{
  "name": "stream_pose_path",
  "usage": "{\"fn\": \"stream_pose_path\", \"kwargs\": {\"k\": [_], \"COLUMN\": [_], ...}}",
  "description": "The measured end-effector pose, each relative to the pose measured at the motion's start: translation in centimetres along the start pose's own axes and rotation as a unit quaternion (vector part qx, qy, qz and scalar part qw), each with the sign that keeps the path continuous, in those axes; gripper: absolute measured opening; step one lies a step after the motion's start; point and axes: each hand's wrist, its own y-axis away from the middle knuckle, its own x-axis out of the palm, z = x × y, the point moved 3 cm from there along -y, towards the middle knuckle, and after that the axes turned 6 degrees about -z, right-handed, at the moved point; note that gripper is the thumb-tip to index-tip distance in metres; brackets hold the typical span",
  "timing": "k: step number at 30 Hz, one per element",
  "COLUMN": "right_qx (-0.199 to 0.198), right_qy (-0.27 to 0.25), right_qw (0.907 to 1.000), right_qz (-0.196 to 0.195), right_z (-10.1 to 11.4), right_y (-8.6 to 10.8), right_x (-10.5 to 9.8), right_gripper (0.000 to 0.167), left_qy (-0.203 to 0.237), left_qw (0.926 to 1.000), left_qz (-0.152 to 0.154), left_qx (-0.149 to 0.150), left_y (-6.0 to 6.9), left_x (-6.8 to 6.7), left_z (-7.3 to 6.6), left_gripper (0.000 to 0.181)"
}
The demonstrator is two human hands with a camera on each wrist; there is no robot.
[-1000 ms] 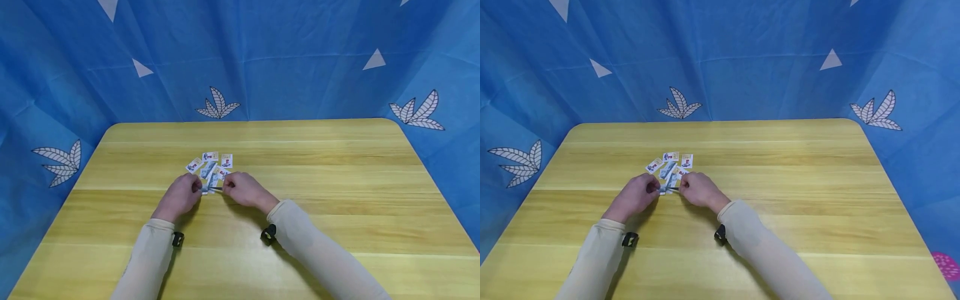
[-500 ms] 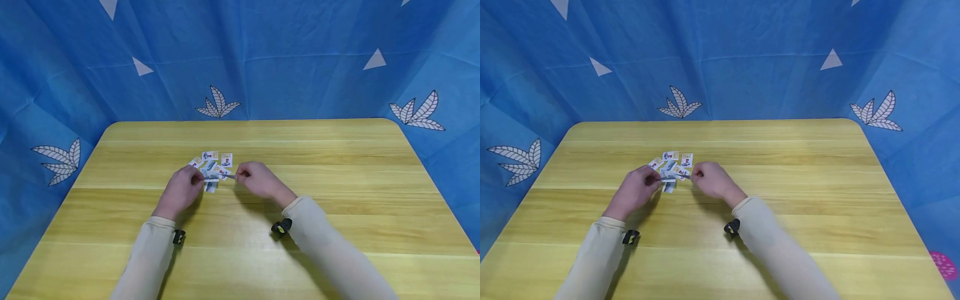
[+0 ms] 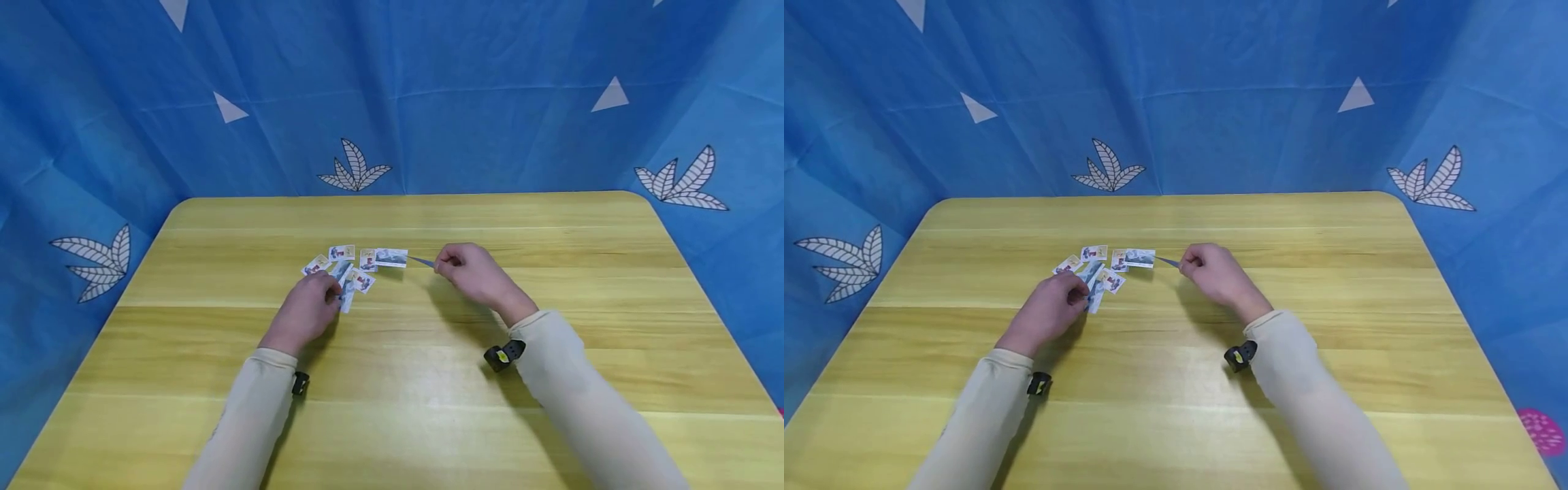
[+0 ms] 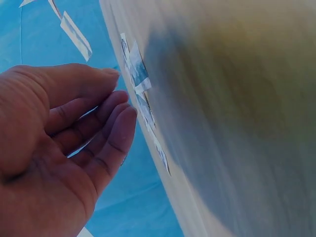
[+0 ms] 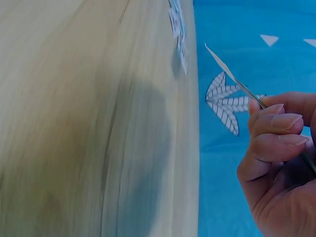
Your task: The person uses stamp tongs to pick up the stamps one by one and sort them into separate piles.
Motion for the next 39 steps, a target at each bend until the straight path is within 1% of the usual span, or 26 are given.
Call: {"fn": "stream_pose_path", "kwargs": {"k": [5, 11, 13, 18, 22, 29, 36, 39], "right_qx": [0.007, 0.012, 0.013, 0.014, 0.015, 0.019, 0.03, 0.036], "right_qy": [0.001, 0.007, 0.006, 0.003, 0.012, 0.025, 0.035, 0.037], "right_qw": [1.0, 0.9999, 0.9999, 0.9999, 0.9998, 0.9991, 0.9984, 0.998], "right_qz": [-0.003, -0.008, -0.007, -0.008, -0.01, -0.029, -0.033, -0.036], "right_z": [-0.5, -1.1, -1.2, -1.3, -1.6, -2.3, -2.9, -3.3], "right_y": [0.1, 0.2, 0.2, 0.3, 0.4, 0.4, 0.3, 0.4], "right_x": [-0.6, -1.0, -1.1, -1.2, -1.5, -2.9, -4.0, -4.3], "right_gripper": [0.021, 0.021, 0.022, 0.022, 0.023, 0.022, 0.023, 0.024], "left_qy": [-0.009, -0.004, -0.005, -0.009, -0.01, -0.007, -0.005, -0.003], "left_qw": [0.9997, 0.9987, 0.9985, 0.9987, 0.9985, 0.9986, 0.9979, 0.9978], "left_qz": [0.018, 0.045, 0.049, 0.043, 0.046, 0.045, 0.049, 0.053], "left_qx": [-0.013, -0.023, -0.024, -0.026, -0.029, -0.026, -0.041, -0.041], "left_y": [-0.2, -0.3, -0.3, -0.3, -0.4, -0.5, -0.5, -0.6], "left_x": [0.2, 0.7, 0.9, 1.1, 1.2, 1.2, 1.2, 1.2], "left_z": [-0.1, -0.1, 0.0, -0.1, -0.1, -0.2, -0.1, -0.1], "left_gripper": [0.012, 0.008, 0.007, 0.007, 0.008, 0.007, 0.007, 0.007]}}
